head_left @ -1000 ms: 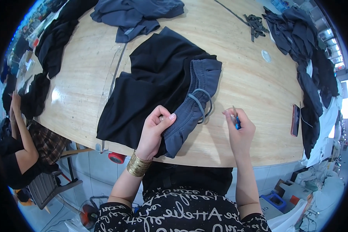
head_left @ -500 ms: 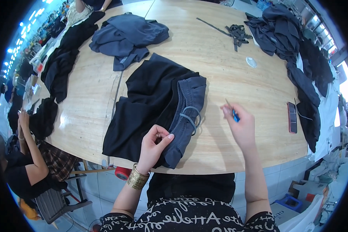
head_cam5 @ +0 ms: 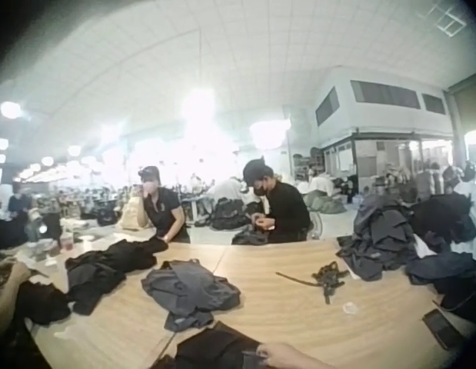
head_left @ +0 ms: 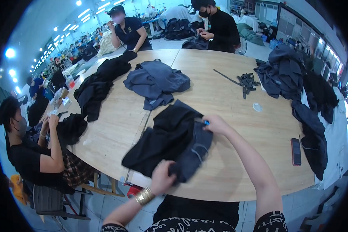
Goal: Trimming loose threads from grey and black shorts and then folding the garments.
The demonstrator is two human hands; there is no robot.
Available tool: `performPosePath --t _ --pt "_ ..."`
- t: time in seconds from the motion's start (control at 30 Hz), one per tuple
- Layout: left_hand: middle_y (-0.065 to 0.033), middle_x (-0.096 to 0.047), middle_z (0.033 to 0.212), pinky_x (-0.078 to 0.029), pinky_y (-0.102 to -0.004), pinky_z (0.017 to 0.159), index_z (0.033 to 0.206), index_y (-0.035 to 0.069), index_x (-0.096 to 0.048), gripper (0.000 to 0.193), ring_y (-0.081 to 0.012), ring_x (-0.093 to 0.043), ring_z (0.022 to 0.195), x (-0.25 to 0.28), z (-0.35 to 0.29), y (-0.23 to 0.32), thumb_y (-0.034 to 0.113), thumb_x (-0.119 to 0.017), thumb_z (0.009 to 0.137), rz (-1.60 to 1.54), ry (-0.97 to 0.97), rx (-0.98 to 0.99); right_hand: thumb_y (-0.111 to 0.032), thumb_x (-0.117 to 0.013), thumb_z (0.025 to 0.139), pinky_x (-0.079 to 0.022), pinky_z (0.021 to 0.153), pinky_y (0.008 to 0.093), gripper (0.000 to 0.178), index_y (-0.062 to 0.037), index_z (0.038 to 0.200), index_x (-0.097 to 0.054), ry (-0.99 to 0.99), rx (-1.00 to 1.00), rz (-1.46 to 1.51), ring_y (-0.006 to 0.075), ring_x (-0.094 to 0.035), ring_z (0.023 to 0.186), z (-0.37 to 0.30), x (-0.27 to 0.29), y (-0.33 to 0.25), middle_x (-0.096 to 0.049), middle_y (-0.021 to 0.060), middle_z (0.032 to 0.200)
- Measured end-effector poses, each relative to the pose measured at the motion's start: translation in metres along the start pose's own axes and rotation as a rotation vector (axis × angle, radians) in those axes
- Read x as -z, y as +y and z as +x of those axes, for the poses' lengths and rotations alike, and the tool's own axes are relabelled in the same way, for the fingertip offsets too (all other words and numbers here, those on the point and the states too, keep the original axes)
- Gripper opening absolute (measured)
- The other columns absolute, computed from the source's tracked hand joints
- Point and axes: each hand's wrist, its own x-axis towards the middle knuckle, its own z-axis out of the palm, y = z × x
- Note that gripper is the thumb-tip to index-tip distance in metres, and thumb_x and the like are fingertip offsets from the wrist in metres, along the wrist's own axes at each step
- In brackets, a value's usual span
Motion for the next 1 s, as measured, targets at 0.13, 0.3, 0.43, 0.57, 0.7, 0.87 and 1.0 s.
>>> performPosePath --t 0.13,0.3,0.43,0.57,0.7,0.87,1.0 --pt "-0.0137 -0.057 0.072 -0.047 -0.0389 0.061 0.089 0.005 -0.063 0.018 -0.0348 -0.058 0.067 0.078 0.1 -0.06 0.002 -0.059 0.072 0.072 0.441 0.021 -0.013 -0.069 0.071 -0.045 0.071 0.0342 0.028 -0.0032 0.097 -0.061 0.406 -0.055 0.254 0.0256 -0.06 0.081 0.043 0.06 -0.041 -0.063 0.0157 0.084" --pt "-0.0083 -0.06 0.085 -0.044 -0.0259 0.067 0.099 0.005 -0.06 0.016 -0.0163 -0.057 0.077 0.198 0.146 0.023 0.002 -0.057 0.084 0.049 0.739 -0.216 -0.01 -0.065 0.079 -0.044 0.07 0.0333 0.023 -0.0013 0.098 -0.056 0.82 0.42 0.567 0.0227 -0.058 0.074 0.043 0.131 -0.106 -0.061 0.0119 0.078" --pt "0.002 -0.056 0.087 -0.04 -0.0193 0.071 0.097 0.001 -0.058 0.01 -0.0054 -0.05 0.081 0.219 0.1 0.081 0.001 -0.053 0.089 -0.271 0.862 -0.362 -0.01 -0.066 0.08 -0.031 0.044 0.019 0.023 -0.0047 0.102 -0.057 0.541 0.337 0.96 0.0025 -0.043 0.052 -0.029 0.165 -0.155 -0.055 -0.0044 0.071" --pt "0.0004 -0.059 0.092 -0.042 -0.0201 0.077 0.098 -0.001 -0.058 0.013 -0.0059 -0.052 0.084 0.21 0.077 0.125 0.002 -0.055 0.086 -0.639 0.526 -0.247 -0.01 -0.066 0.08 -0.018 0.037 0.0182 0.023 -0.0058 0.102 -0.059 0.533 0.31 0.991 -0.0001 -0.032 0.04 -0.074 0.186 -0.138 -0.05 -0.0064 0.062" --pt "-0.0013 -0.063 0.085 -0.044 -0.0233 0.07 0.097 -0.001 -0.061 0.02 -0.0071 -0.054 0.074 0.185 0.117 0.092 0.01 -0.064 0.081 -0.554 -0.037 -0.125 -0.011 -0.065 0.08 -0.018 0.035 0.0202 0.019 -0.0062 0.096 -0.056 0.367 -0.057 0.822 0.0015 -0.031 0.036 -0.073 0.18 -0.093 -0.046 -0.0059 0.058" --pt "-0.0047 -0.06 0.072 -0.043 -0.0244 0.053 0.086 0.0 -0.06 0.013 -0.0088 -0.053 0.056 0.135 0.177 0.079 0.012 -0.063 0.082 -0.209 0.107 -0.138 -0.009 -0.065 0.08 -0.02 0.039 0.0192 0.023 -0.007 0.101 -0.057 0.766 -0.113 0.717 0.0007 -0.033 0.042 -0.083 0.186 -0.06 -0.044 -0.0076 0.06" --pt "-0.0017 -0.059 0.081 -0.048 -0.0231 0.06 0.094 0.001 -0.056 0.015 -0.0077 -0.06 0.065 0.127 0.179 0.102 0.002 -0.062 0.08 -0.711 -0.005 -0.111 -0.003 -0.064 0.077 -0.032 0.047 0.0178 0.024 -0.0062 0.101 -0.06 0.862 -0.008 0.597 0.0027 -0.045 0.056 -0.134 0.201 -0.082 -0.053 -0.0048 0.072"
